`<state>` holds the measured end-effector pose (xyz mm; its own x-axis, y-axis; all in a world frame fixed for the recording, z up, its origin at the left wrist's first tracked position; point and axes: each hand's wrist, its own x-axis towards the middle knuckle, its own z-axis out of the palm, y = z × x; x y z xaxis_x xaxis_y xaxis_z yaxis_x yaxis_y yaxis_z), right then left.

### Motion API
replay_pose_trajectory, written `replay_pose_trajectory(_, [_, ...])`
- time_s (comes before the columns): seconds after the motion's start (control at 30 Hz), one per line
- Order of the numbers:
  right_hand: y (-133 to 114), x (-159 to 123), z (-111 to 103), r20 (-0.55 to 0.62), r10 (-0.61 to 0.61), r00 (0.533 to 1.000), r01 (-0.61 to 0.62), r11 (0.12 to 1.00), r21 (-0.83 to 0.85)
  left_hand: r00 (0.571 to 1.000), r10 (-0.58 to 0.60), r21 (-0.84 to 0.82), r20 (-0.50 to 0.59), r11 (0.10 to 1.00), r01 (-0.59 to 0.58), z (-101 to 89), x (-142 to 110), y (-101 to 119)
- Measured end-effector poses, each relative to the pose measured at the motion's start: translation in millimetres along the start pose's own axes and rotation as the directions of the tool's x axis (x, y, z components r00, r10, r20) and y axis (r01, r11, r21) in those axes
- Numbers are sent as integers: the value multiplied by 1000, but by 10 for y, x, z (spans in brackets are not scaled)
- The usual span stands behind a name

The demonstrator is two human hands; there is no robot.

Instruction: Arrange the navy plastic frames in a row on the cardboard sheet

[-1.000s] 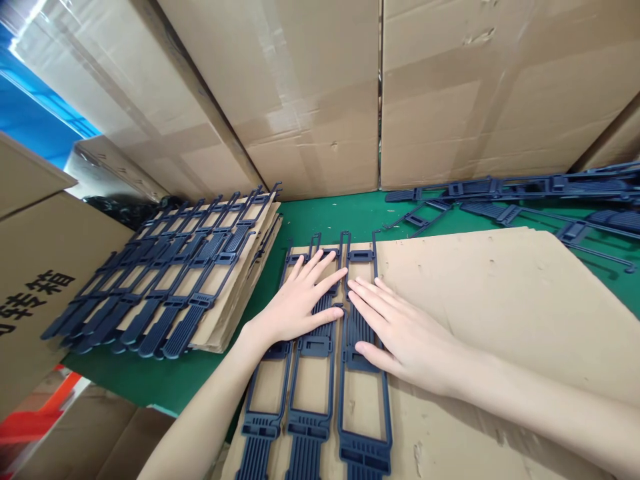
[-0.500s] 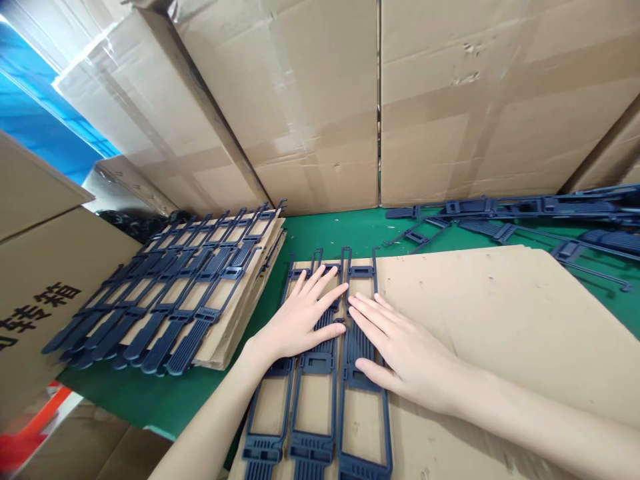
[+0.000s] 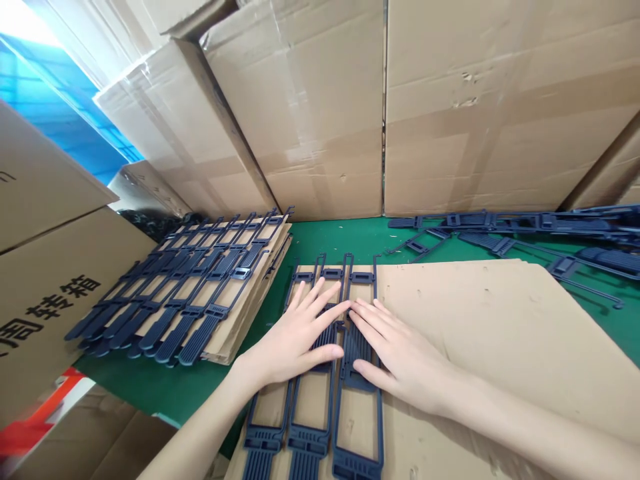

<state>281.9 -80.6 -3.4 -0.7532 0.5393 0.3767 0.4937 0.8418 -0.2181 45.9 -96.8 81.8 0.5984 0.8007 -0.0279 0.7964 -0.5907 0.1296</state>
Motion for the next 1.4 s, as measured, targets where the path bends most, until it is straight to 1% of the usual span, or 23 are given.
replay_pose_trajectory(0.07, [0,4,0,3,3,1000,-3,1000,0,999,-34,7,3,999,34,34,-83,47])
replay_pose_trajectory(0.17, [-1,13,-6,19,9,1000,-9,1000,-7,998,-54,8,25,999,54,124,-159,46])
replay_pose_trajectory(0.27, [-5,21,-11,18,15,1000,-15,1000,-9,996,-63,-21,58,998,64,194,-180,4])
replay_pose_trajectory(0.33, [-8,25,-12,7,7,1000,-7,1000,-11,997,-58,-44,55,997,60,211,-179,-17])
replay_pose_trajectory(0.43, [-12,26,-9,-11,-8,1000,8,1000,-30,998,-40,-70,39,997,42,203,-179,-29])
replay_pose_trajectory(0.6, [-18,24,-6,-31,-20,999,19,999,-37,997,-20,-56,71,998,24,192,-191,-48])
replay_pose_trajectory(0.83, [-24,54,-33,-12,-44,999,44,998,-50,997,71,-74,36,995,-68,207,-165,-84])
replay_pose_trajectory(0.93, [-18,50,-35,-3,-40,999,40,999,-17,995,92,-84,26,992,-90,155,-172,-91])
replay_pose_trajectory(1.0, [-10,38,-31,-5,-20,1000,20,1000,13,995,96,-103,-11,990,-97,74,-213,-99])
replay_pose_trajectory(1.07, [-3,23,-28,-4,-2,1000,2,999,39,994,66,-116,-83,990,-76,-31,-290,-112])
replay_pose_trajectory(1.13, [2,10,-29,5,4,1000,-4,998,58,985,-19,-121,-172,993,-2,-126,-399,-125])
replay_pose_trajectory(1.2, [4,1,-33,15,10,1000,-11,997,80,965,-109,-129,-237,988,81,-170,-523,-134])
replay_pose_trajectory(1.23, [5,-3,-36,20,16,1000,-18,995,94,957,-137,-126,-257,986,107,-167,-585,-136])
replay_pose_trajectory(1.3, [6,-10,-43,35,35,999,-39,991,124,953,-149,-100,-265,987,127,-117,-696,-129])
replay_pose_trajectory(1.4, [8,-21,-53,72,57,996,-67,987,146,964,-148,-63,-222,989,137,9,-812,-101])
